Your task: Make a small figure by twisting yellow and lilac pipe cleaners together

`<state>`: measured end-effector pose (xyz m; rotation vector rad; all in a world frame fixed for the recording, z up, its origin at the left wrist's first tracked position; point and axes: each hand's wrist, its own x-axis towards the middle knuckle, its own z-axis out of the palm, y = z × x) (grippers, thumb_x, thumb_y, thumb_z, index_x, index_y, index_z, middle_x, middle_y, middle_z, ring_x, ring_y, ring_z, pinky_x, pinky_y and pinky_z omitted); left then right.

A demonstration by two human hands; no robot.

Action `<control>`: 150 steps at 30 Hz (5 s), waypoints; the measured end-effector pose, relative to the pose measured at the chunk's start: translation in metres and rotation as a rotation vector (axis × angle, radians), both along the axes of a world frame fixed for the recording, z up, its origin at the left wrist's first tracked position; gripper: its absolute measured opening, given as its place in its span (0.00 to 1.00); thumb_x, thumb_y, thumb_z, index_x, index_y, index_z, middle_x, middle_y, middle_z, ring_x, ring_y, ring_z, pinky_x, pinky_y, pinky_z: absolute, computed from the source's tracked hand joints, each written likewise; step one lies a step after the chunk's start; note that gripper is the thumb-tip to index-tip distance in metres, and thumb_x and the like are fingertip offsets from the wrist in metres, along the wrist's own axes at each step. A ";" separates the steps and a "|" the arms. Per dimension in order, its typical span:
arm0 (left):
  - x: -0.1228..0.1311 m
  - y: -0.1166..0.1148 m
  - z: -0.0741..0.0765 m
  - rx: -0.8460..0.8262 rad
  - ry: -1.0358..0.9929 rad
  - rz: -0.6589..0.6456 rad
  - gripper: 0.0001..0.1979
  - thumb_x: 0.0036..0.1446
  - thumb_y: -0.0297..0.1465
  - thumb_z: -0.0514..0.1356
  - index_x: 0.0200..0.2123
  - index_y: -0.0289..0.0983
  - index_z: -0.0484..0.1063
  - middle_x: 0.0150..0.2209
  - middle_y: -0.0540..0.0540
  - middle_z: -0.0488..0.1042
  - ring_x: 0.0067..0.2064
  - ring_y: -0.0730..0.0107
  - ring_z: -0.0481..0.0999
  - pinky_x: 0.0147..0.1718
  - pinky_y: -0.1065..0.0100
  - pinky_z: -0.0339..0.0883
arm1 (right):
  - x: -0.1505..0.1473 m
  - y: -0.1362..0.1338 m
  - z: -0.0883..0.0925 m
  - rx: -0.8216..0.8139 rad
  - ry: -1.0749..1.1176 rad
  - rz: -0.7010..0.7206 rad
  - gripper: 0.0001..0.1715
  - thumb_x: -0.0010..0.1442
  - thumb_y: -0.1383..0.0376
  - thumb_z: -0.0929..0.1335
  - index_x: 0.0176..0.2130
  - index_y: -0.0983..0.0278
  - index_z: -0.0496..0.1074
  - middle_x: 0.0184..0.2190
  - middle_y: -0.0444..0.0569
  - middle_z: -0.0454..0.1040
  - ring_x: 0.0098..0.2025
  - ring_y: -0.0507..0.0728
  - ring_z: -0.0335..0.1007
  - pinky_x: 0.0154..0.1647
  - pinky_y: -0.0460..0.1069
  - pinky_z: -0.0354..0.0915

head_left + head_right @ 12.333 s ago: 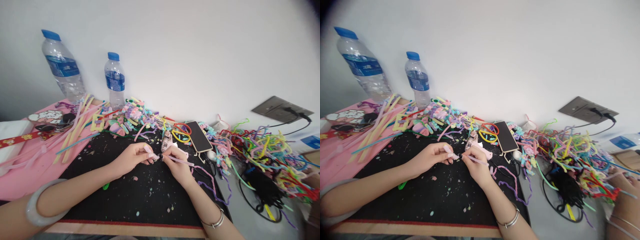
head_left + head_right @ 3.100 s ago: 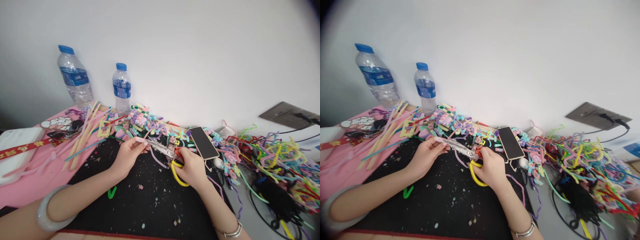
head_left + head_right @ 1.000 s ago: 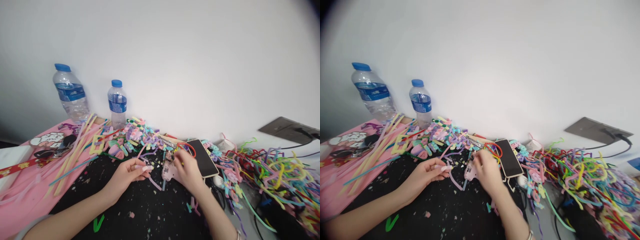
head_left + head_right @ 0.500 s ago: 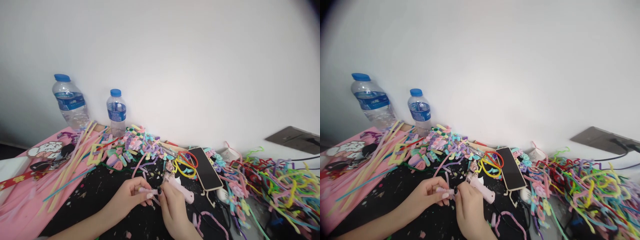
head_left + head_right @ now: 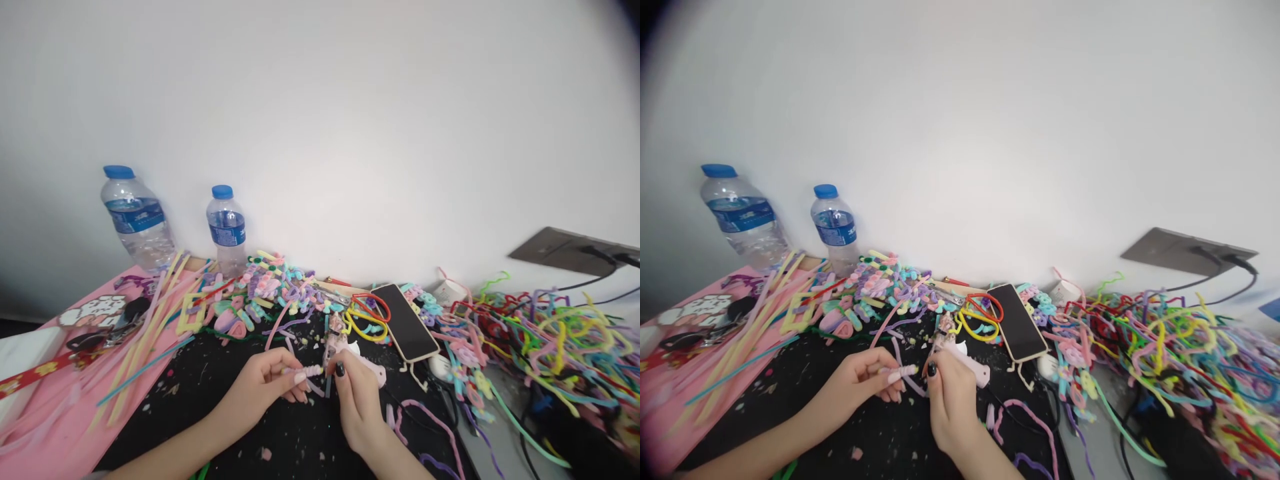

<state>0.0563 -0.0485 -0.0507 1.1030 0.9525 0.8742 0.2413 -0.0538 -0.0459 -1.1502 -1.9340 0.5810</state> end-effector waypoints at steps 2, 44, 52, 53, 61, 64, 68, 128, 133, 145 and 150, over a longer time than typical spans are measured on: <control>-0.001 0.000 0.002 0.012 0.018 0.012 0.11 0.52 0.37 0.60 0.30 0.35 0.69 0.27 0.47 0.76 0.28 0.67 0.77 0.29 0.69 0.69 | 0.001 0.000 -0.002 0.031 -0.018 -0.040 0.13 0.64 0.66 0.54 0.31 0.63 0.61 0.24 0.45 0.63 0.25 0.53 0.59 0.26 0.48 0.54; -0.003 -0.009 0.003 0.308 0.150 0.038 0.09 0.55 0.35 0.57 0.33 0.35 0.71 0.27 0.46 0.76 0.31 0.66 0.77 0.32 0.68 0.70 | -0.001 -0.006 -0.006 -0.066 0.014 0.062 0.10 0.58 0.72 0.60 0.39 0.63 0.66 0.30 0.44 0.68 0.29 0.51 0.61 0.28 0.45 0.58; -0.004 -0.007 -0.002 0.368 0.197 0.019 0.08 0.56 0.34 0.56 0.33 0.34 0.71 0.27 0.48 0.75 0.30 0.68 0.76 0.31 0.68 0.70 | -0.001 -0.002 -0.011 -0.229 0.182 0.121 0.07 0.59 0.68 0.60 0.38 0.62 0.65 0.28 0.43 0.64 0.28 0.51 0.59 0.29 0.46 0.58; -0.005 -0.007 -0.003 0.377 0.199 0.017 0.08 0.56 0.34 0.56 0.33 0.34 0.71 0.27 0.48 0.75 0.30 0.68 0.76 0.32 0.69 0.70 | -0.001 -0.002 -0.012 -0.249 0.208 0.132 0.06 0.59 0.67 0.60 0.38 0.62 0.65 0.28 0.43 0.64 0.28 0.51 0.59 0.29 0.46 0.58; -0.006 -0.009 -0.001 0.424 0.258 0.021 0.08 0.57 0.34 0.56 0.32 0.35 0.72 0.28 0.48 0.75 0.31 0.68 0.76 0.33 0.69 0.69 | -0.002 -0.003 -0.011 -0.375 0.379 0.189 0.03 0.58 0.64 0.63 0.36 0.61 0.65 0.28 0.43 0.63 0.28 0.51 0.59 0.28 0.46 0.56; -0.006 -0.010 0.001 0.442 0.292 0.024 0.09 0.57 0.34 0.56 0.31 0.35 0.73 0.28 0.48 0.76 0.31 0.68 0.76 0.33 0.68 0.69 | -0.002 -0.004 -0.009 -0.391 0.405 0.201 0.04 0.58 0.63 0.63 0.35 0.61 0.65 0.26 0.42 0.62 0.27 0.51 0.58 0.27 0.46 0.55; -0.005 -0.011 0.002 0.447 0.317 0.024 0.10 0.57 0.35 0.56 0.31 0.35 0.73 0.28 0.47 0.76 0.31 0.68 0.75 0.33 0.68 0.68 | -0.003 -0.004 -0.008 -0.418 0.435 0.203 0.04 0.58 0.63 0.63 0.34 0.62 0.64 0.25 0.41 0.61 0.26 0.50 0.56 0.26 0.45 0.54; -0.003 -0.006 0.000 0.139 -0.014 0.055 0.18 0.60 0.43 0.50 0.37 0.33 0.66 0.28 0.44 0.75 0.27 0.67 0.77 0.27 0.67 0.69 | 0.000 -0.004 -0.007 -0.100 0.168 -0.038 0.13 0.62 0.64 0.56 0.26 0.61 0.55 0.23 0.41 0.56 0.26 0.52 0.51 0.26 0.47 0.51; -0.003 -0.008 0.001 0.215 0.041 -0.039 0.15 0.59 0.41 0.52 0.34 0.34 0.67 0.27 0.46 0.74 0.25 0.69 0.75 0.27 0.67 0.70 | -0.001 -0.005 -0.007 -0.073 0.103 0.002 0.13 0.63 0.65 0.56 0.26 0.61 0.54 0.23 0.41 0.55 0.26 0.52 0.52 0.28 0.48 0.52; -0.001 -0.011 0.005 0.305 0.219 -0.097 0.10 0.55 0.36 0.56 0.31 0.35 0.69 0.26 0.49 0.74 0.25 0.72 0.74 0.27 0.70 0.69 | -0.002 -0.004 -0.006 -0.036 0.041 0.006 0.12 0.62 0.66 0.56 0.25 0.61 0.54 0.22 0.41 0.55 0.26 0.52 0.52 0.26 0.47 0.50; -0.001 -0.011 0.008 0.287 0.198 -0.049 0.13 0.58 0.38 0.53 0.27 0.35 0.68 0.23 0.50 0.72 0.23 0.72 0.73 0.26 0.70 0.68 | -0.001 -0.002 -0.007 -0.059 0.055 -0.010 0.12 0.62 0.65 0.57 0.26 0.61 0.55 0.22 0.41 0.55 0.25 0.52 0.52 0.27 0.47 0.50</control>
